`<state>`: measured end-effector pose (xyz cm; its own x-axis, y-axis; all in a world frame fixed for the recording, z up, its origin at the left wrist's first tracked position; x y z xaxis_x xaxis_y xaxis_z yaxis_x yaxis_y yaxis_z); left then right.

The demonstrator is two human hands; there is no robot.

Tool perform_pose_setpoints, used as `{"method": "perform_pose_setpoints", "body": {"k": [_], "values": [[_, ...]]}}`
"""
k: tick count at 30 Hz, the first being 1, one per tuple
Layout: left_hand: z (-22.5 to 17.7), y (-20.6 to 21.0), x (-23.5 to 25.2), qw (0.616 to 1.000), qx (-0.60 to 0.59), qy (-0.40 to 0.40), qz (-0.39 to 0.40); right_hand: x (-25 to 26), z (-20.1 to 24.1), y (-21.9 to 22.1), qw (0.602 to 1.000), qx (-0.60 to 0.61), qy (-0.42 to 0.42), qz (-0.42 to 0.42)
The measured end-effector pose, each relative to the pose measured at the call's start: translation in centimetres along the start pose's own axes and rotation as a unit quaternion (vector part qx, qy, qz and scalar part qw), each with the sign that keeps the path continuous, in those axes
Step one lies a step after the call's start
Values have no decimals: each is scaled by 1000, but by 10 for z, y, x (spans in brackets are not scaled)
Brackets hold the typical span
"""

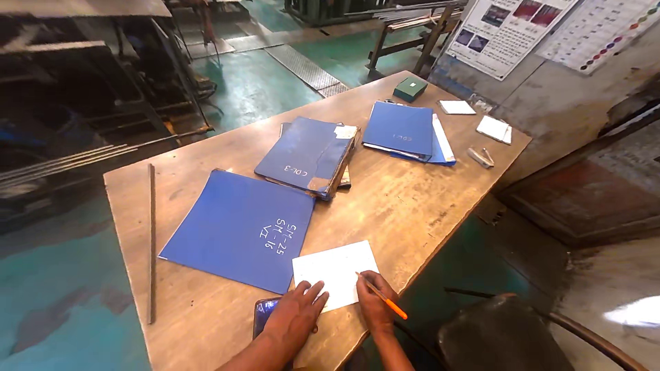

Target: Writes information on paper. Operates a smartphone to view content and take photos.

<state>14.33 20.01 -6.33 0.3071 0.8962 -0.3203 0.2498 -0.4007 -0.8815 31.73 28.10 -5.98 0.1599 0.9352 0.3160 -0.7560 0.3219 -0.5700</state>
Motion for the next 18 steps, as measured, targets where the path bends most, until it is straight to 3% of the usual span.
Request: {"method": "perform_pose_setpoints", "body": {"k": [3,5,9,18], "values": [[0,-1,0,1000,-14,-2,-9,-1,-7,-1,999,32,31,-1],[1,0,0,1000,-19,1,-23,2,-16,-8,984,130,115,-30],[2,2,0,1000,-13,2,-23,9,-39,-21,900,324,258,-138],[3,0,-1,999,-17,9,-45,9,-29,-16,920,312,219,-90]]}}
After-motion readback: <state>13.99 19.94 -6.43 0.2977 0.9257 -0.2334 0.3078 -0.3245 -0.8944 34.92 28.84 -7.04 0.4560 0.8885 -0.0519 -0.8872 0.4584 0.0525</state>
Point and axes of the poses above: each hand's wrist, its own x-axis towards the middle knuckle, its own y-axis out of the palm, z = x × y, the point moved 9 cm from there along x, towards the middle knuckle, and after that the axes turned 6 degrees about -z, right-handed, at the moved point
